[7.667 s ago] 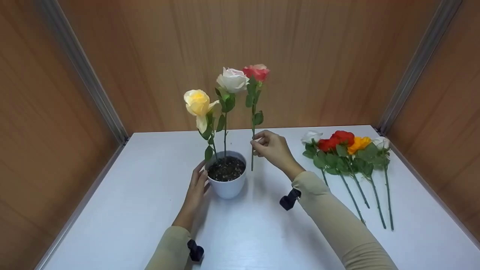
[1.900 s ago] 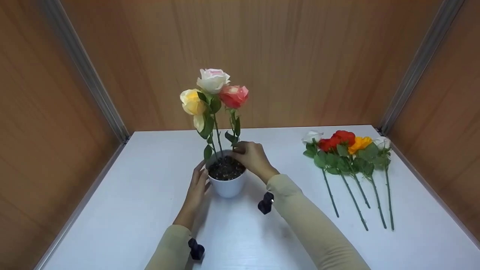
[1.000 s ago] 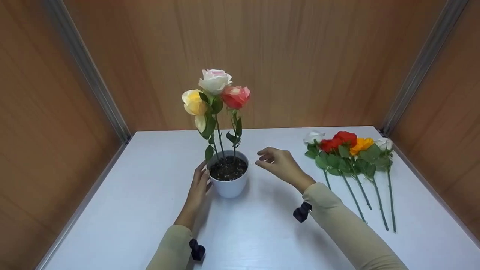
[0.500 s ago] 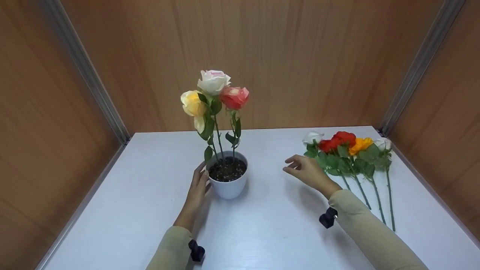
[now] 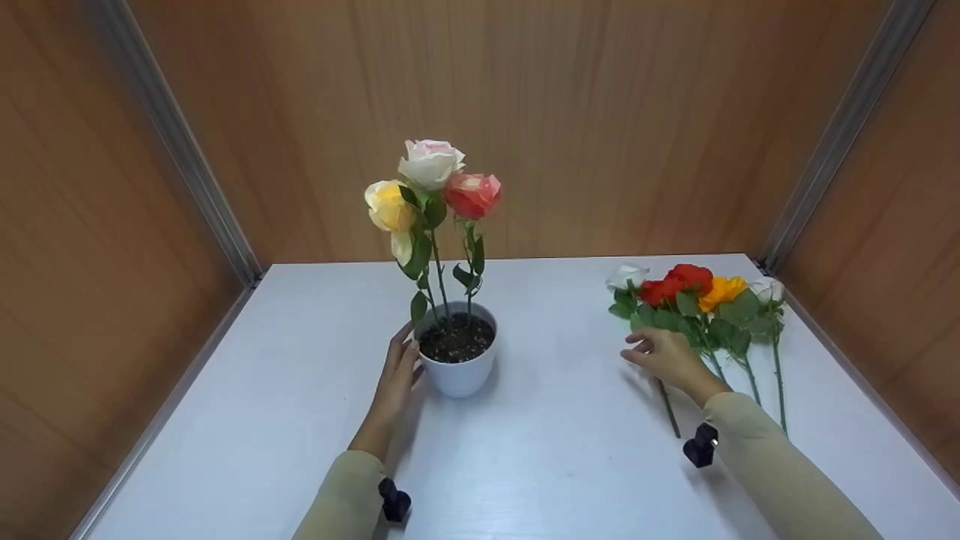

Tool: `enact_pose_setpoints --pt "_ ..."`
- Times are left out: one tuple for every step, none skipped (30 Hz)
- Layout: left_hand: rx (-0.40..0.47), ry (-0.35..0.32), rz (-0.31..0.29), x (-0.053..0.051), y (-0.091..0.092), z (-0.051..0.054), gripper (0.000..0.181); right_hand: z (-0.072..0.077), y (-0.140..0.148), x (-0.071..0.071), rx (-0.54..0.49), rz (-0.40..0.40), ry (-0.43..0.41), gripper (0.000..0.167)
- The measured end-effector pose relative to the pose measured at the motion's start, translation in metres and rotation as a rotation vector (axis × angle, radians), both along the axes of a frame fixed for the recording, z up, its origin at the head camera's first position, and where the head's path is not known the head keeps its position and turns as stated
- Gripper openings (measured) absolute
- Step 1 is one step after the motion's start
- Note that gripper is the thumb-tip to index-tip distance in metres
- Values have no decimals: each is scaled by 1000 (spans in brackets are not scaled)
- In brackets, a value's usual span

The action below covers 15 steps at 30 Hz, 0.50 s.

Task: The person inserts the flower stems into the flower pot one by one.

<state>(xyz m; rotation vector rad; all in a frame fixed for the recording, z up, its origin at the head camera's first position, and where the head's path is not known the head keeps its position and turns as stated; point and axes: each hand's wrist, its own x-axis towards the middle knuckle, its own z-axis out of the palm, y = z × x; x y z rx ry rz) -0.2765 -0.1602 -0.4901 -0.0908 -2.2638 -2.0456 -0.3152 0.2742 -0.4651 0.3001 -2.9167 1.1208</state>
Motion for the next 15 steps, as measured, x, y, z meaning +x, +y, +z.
enact_pose_setpoints --pt "5 6 -2 0 0 0 57 -2 5 0 -1 -14 -22 38" --pt "11 6 -3 0 -1 -1 56 -4 9 1 2 -26 -40 39" --pt "13 8 -6 0 -1 -1 56 -5 14 1 6 -39 -58 39" --pt "14 8 -9 0 -1 -1 56 -7 18 1 3 -52 -78 40" --pt "14 9 -12 0 -1 -1 56 -8 22 1 0 -64 -94 40" --pt "18 7 -15 0 -1 0 56 -10 26 1 1 -77 -104 41" --pt "19 4 -17 1 -1 0 57 -11 30 1 0 -86 -117 42" --pt "20 -1 -16 1 0 0 57 -12 34 2 -3 -93 -129 43" --pt "18 -8 -16 1 0 1 58 -14 36 2 -10 -100 -143 45" --pt "17 -15 -14 1 1 1 58 -15 39 3 -17 -107 -156 47" --pt "16 -21 -10 2 1 2 58 -16 41 3 -17 -109 -165 48" --pt "15 -26 -7 2 1 2 58 -17 42 4 -17 -110 -176 50" --pt "13 -29 -5 2 1 2 58 -18 44 4 -19 -109 -189 51" --pt "9 -30 -3 1 1 2 58 -19 44 5 -24 -113 -201 53" --pt "6 -28 -1 1 1 2 58 -19 44 5 -31 -118 -217 54"
